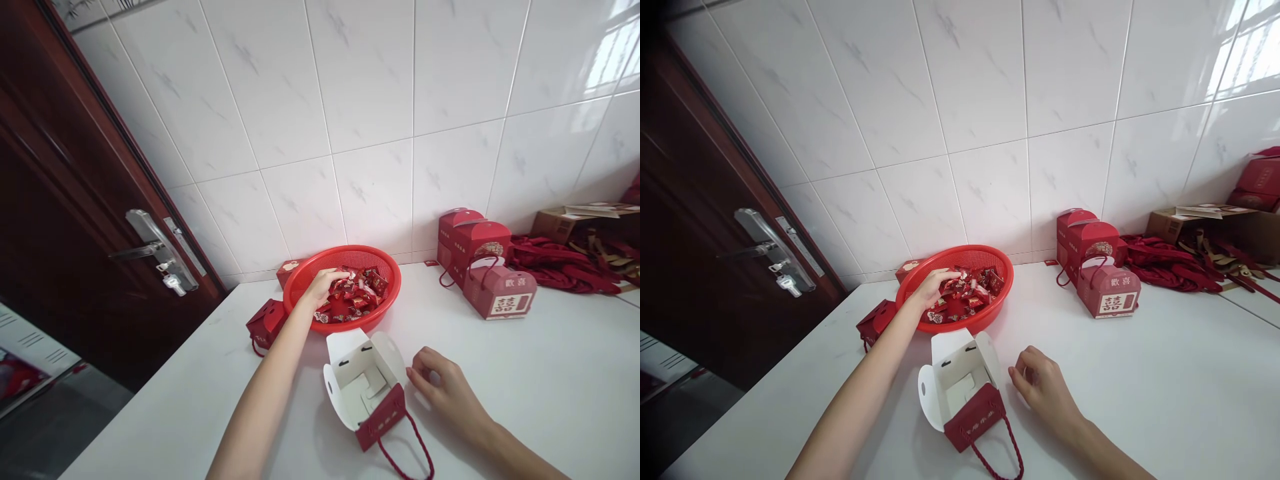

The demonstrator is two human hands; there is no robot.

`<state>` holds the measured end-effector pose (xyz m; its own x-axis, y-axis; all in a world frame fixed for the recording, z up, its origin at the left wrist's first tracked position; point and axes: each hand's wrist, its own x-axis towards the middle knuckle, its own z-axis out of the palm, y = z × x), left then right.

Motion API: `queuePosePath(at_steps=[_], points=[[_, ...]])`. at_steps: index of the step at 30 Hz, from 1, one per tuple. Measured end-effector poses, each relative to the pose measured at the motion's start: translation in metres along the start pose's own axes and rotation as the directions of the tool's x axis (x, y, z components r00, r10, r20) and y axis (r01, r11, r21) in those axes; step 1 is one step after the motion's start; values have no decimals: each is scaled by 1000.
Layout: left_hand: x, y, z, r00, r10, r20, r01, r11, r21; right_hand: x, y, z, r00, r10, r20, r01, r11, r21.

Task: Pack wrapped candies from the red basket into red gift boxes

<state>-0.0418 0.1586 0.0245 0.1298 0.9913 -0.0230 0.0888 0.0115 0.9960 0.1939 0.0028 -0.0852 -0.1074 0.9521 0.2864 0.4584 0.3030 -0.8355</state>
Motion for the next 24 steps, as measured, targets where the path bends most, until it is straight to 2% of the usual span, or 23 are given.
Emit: queuePosePath(at_steps=[17, 24], points=[[-4, 6, 4, 999, -25, 34, 28, 995, -98, -1, -3, -1, 1000, 2, 14, -2, 1000, 6], [-6, 6, 6, 998, -16, 58, 19, 999, -51, -1, -5, -1, 1000, -1, 18, 1, 1000, -1]])
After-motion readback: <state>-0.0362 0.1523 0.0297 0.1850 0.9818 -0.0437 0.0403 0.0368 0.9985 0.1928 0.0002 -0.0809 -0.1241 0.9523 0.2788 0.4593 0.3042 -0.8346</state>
